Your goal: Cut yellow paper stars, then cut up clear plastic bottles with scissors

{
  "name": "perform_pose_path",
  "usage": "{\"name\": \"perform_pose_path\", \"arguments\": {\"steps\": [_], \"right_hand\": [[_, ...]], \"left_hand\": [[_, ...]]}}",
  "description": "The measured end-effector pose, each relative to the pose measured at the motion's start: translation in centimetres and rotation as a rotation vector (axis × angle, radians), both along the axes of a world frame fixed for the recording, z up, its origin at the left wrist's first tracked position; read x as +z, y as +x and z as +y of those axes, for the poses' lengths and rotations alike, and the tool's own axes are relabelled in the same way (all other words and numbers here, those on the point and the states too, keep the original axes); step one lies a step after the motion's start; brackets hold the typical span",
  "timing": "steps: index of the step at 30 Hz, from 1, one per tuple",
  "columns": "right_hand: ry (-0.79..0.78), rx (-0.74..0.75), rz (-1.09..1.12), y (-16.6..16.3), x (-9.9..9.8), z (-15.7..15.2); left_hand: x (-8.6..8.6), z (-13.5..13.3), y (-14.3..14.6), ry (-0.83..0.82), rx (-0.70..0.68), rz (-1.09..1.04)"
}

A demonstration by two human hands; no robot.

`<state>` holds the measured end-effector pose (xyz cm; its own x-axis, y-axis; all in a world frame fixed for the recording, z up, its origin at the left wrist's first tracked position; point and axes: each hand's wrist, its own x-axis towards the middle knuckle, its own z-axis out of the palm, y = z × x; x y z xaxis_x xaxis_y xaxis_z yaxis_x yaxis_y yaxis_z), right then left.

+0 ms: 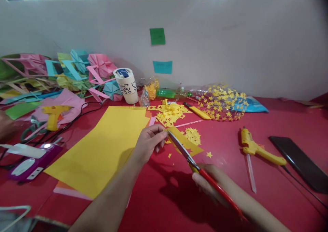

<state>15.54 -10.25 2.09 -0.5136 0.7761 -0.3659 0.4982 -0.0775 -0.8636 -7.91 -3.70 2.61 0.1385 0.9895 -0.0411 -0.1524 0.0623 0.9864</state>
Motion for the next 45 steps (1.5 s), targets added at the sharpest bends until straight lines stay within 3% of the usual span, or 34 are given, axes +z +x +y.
{"name": "perform_pose_path", "arguments": {"steps": [23,38,45], "right_hand": [[0.001,-0.037,0.048,0.1,-1.1,0.5],[-0.024,-0.029,0.042,0.0,-0.6,0.4],[-0.073,-0.054,0.038,0.0,-0.2,0.2]], "left_hand": [[0.2,0.1,-0.4,-0.008,-0.017,0.006],[0.3,0.1,-0.4,-0.021,0.002,0.042],[-0.1,0.1,-0.3,0.066,0.016,0.059]]}}
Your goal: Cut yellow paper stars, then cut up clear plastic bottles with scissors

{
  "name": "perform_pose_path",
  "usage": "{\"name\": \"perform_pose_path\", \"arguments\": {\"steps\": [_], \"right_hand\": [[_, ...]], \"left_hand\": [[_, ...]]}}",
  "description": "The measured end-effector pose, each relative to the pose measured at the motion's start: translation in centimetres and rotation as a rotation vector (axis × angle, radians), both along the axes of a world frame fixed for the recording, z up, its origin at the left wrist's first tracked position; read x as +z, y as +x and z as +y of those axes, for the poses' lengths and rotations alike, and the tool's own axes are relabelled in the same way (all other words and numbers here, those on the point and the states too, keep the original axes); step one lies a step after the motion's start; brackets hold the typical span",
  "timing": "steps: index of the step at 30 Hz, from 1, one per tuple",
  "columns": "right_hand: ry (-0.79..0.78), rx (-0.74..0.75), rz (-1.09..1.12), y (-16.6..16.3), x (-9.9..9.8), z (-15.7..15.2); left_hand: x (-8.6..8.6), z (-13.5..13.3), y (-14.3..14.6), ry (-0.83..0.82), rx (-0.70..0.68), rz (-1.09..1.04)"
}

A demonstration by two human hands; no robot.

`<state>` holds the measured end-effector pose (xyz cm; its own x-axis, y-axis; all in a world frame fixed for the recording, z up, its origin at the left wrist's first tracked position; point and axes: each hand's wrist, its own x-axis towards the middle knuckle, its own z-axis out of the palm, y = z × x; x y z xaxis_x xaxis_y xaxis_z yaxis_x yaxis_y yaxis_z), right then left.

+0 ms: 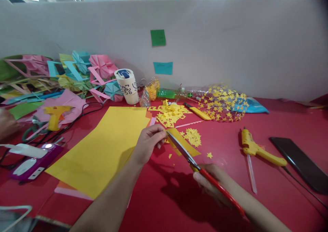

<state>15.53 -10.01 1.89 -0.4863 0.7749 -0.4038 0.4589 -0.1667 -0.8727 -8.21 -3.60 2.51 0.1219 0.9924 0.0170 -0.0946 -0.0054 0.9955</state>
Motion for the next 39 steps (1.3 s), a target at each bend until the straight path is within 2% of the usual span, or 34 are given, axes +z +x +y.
{"name": "perform_pose_path", "arguments": {"steps": [6,8,19,27,33,39], "right_hand": [[-0.015,-0.008,0.079,-0.1,-0.1,-0.1],[-0.029,-0.004,0.113,-0.2,-0.3,-0.1],[-0.074,-0.01,0.207,-0.8,0.4,-0.9],[-0.176,-0.093,0.116,-1.4,0.3,-1.2],[-0.159,-0.13,0.047,-1.6,0.3,-1.2],[-0.104,-0.102,0.047,-1.7,0.6,-1.1]], "left_hand": [[0.1,-0.1,0.4,0.269,0.061,0.082],[0.1,-0.2,0.7,0.305,0.08,0.087],[-0.5,-0.7,1.2,0.284,0.074,0.072],[-0.5,-0.8,1.7,0.268,0.059,0.051],[-0.4,-0.8,1.6,0.286,0.048,0.037],[-0.2,-0.9,1.6,0.265,0.079,0.07]]}}
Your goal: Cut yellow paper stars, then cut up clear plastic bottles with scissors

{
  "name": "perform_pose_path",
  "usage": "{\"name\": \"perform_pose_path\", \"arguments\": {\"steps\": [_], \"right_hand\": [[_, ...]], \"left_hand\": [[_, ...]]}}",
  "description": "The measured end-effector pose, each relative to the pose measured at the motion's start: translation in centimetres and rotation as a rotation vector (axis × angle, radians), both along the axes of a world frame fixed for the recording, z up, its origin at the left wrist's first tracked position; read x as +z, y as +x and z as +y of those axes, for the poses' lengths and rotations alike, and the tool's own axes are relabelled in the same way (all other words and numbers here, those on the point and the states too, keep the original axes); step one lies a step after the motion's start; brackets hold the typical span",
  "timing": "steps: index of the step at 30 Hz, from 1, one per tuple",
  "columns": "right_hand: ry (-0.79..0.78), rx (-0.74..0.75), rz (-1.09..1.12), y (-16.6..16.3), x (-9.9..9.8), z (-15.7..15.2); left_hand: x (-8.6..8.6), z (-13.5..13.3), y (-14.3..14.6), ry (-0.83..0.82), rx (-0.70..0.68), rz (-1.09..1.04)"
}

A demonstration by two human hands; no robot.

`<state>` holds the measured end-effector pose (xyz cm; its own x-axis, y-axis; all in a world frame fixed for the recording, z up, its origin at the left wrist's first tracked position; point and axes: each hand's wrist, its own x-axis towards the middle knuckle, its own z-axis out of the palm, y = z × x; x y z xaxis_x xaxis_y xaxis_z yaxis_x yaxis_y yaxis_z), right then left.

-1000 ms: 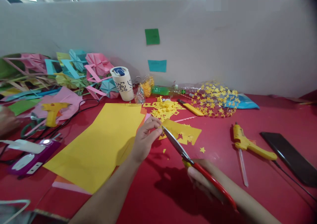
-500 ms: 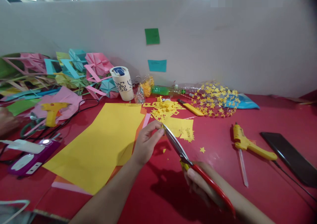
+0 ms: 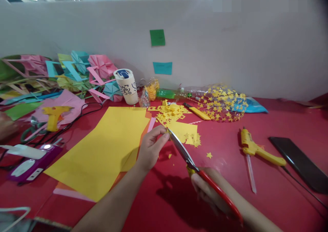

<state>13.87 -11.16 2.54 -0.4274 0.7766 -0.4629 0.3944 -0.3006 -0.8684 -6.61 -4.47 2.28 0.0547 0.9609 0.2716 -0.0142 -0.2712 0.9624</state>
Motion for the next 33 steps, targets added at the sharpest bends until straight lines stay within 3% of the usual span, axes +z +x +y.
{"name": "perform_pose_path", "arguments": {"steps": [13,17,21,24,33], "right_hand": [[-0.031,-0.055,0.034,0.1,-1.2,0.0],[0.093,-0.154,0.069,0.5,-0.9,0.5],[0.21,-0.258,0.003,0.8,-0.1,1.4],[0.213,-0.318,0.018,1.2,-0.2,2.1],[0.222,-0.443,0.206,2.2,-2.0,3.0]], "left_hand": [[0.1,0.0,-0.1,-0.026,-0.053,-0.127],[0.8,-0.1,0.0,-0.188,-0.098,-0.277],[0.4,-0.2,0.7,-0.442,-0.306,-0.311],[-0.3,0.1,1.6,-0.533,-0.317,-0.102],[-1.1,2.1,3.6,-0.084,-0.267,0.91]]}}
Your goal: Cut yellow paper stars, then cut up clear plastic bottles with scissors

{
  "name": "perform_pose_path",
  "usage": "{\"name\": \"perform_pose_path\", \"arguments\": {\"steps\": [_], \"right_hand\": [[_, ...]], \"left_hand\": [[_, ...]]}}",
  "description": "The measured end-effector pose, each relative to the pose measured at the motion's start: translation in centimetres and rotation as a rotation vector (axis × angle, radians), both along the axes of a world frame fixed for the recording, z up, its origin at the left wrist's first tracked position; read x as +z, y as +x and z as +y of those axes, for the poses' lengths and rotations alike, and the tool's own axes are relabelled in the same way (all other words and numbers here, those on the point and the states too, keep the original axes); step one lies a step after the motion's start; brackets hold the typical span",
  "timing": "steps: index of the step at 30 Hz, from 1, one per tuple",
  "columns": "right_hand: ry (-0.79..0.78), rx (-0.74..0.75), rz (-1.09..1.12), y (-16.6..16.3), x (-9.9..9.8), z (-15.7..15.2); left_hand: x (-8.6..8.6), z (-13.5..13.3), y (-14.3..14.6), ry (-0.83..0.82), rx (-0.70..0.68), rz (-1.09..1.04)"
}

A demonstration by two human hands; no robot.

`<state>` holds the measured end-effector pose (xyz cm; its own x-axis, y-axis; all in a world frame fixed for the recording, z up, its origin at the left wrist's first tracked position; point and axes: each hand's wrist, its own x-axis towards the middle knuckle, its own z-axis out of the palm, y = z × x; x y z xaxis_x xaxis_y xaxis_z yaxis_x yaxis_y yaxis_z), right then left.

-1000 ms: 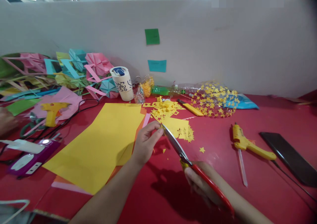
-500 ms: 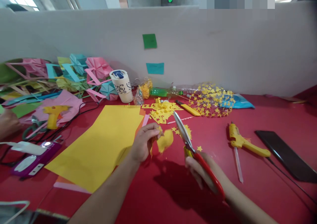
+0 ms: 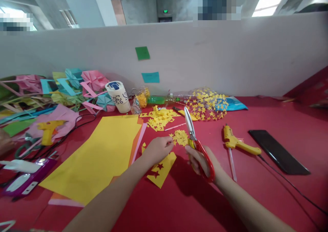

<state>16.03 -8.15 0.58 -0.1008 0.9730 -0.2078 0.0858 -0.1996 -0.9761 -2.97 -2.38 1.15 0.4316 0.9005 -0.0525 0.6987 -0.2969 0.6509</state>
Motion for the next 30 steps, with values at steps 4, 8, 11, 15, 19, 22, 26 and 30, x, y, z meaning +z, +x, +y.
{"name": "perform_pose_path", "arguments": {"steps": [4,8,11,15,19,22,26,30], "right_hand": [[0.021,-0.028,0.044,0.2,0.0,0.1],[0.008,-0.028,0.052,0.3,0.3,0.1],[0.012,-0.024,0.042,0.4,0.6,0.1],[-0.007,-0.021,0.003,0.4,0.5,0.3],[-0.068,0.063,-0.073,0.2,0.0,0.5],[-0.066,0.167,-0.063,-0.4,-0.1,0.2],[-0.08,0.182,-0.086,-1.2,0.3,-0.4],[-0.069,0.151,-0.067,-0.8,-0.2,-0.4]], "left_hand": [[-0.4,1.0,1.9,0.134,-0.115,0.333],[-0.8,1.4,3.3,0.152,-0.136,0.494],[-0.7,1.2,2.6,0.122,-0.009,0.351],[0.1,0.2,0.8,-0.157,0.129,-0.32],[0.6,-1.1,-0.1,-0.632,0.192,-0.87],[0.4,-1.9,-0.1,-0.691,0.209,-1.037],[0.0,-2.2,-0.2,-0.683,0.175,-1.056],[-0.1,-1.9,-1.0,-0.77,0.068,-0.92]]}}
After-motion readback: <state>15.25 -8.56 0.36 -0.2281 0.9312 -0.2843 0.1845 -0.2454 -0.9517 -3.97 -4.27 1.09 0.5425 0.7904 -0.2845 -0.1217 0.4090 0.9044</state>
